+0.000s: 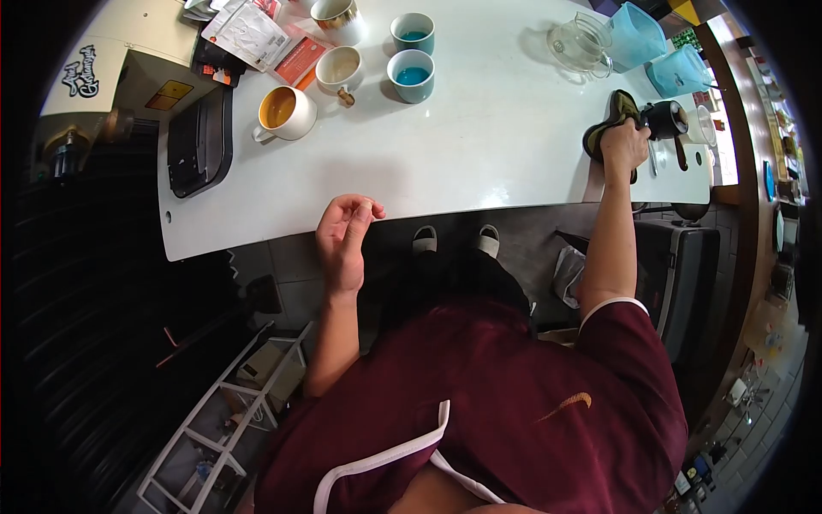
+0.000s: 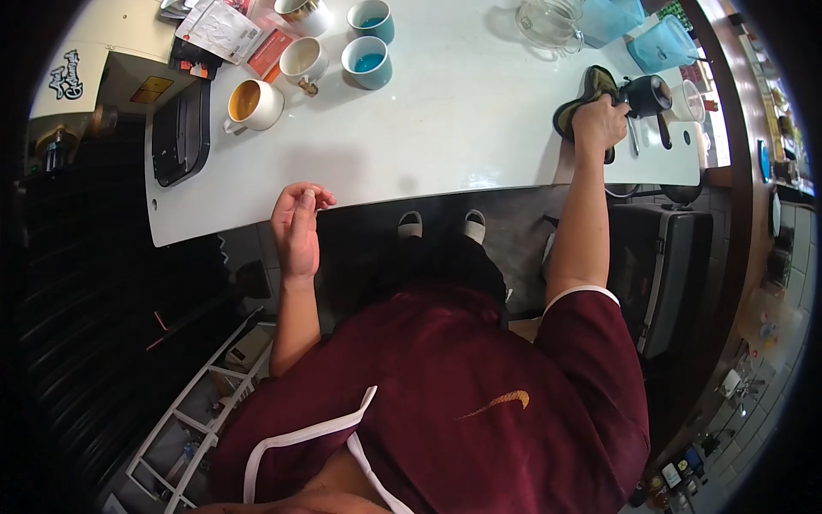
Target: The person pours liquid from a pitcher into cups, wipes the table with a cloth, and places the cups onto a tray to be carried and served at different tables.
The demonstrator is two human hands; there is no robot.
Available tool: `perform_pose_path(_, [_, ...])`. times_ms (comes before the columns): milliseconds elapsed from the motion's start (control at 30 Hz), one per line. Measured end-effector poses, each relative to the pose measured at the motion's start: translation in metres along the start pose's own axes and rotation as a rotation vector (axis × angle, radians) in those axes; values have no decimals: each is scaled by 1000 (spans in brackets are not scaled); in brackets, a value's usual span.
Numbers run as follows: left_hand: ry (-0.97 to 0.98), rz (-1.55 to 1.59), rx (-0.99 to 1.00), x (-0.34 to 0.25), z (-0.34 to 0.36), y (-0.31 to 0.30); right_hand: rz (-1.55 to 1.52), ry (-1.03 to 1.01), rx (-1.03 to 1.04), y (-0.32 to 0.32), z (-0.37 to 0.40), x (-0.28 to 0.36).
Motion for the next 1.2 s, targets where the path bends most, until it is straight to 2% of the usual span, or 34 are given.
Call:
perform_pose_path(67, [3,-7,-11,4,1,8,26,-98,-45,-2,-2,9])
perform_pose_path(233, [13,-60,-3,4,2,46,-282,-336,-146,-18,18,70])
perform_pose_path(367, [32,-39,-7,-1,6,74,-452,-483,-100,-23,43,142])
perform_pose_path(500, [59,-41,-53,-4,18,79,-501,-529,-47,-21,26,190])
perform_pose_path(567, [58,-52,-90,-2,26,73,-478,-657,-2,-20,30,212])
perform_pose_path(600, [61,-52,-102,-1,28,71,-483,-662,2,-22,38,213])
perform_pose_path(700, [44,-62,-116,7,29,65,-584,-876,29,-40,89,215])
perform_pose_path(800, [17,-96,-56,6,20,73,-640,-971,76,-66,138,185])
perform_pose_path(900, [30,-58,48,2,6,81,-624,-843,110,-62,134,130])
perform_pose_path(1067, [-21,-32,245,8,-24,100,-412,-368,31,-56,106,-7])
perform_pose_path(1167, [-52,-28,377,14,-39,118,-276,-168,-4,-57,124,-68])
perform_pose_path(1200, [-59,-35,417,15,-42,125,-203,-86,46,-56,131,-84])
Point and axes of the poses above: each hand's wrist, its own z-axis away from the middle knuckle, its own y-axis out of the palm, x = y × z, the point moved 8 cm from there along -z, towards the middle knuckle, and after that the axes turned 5 degrees about -y, right-handed, at the moved point
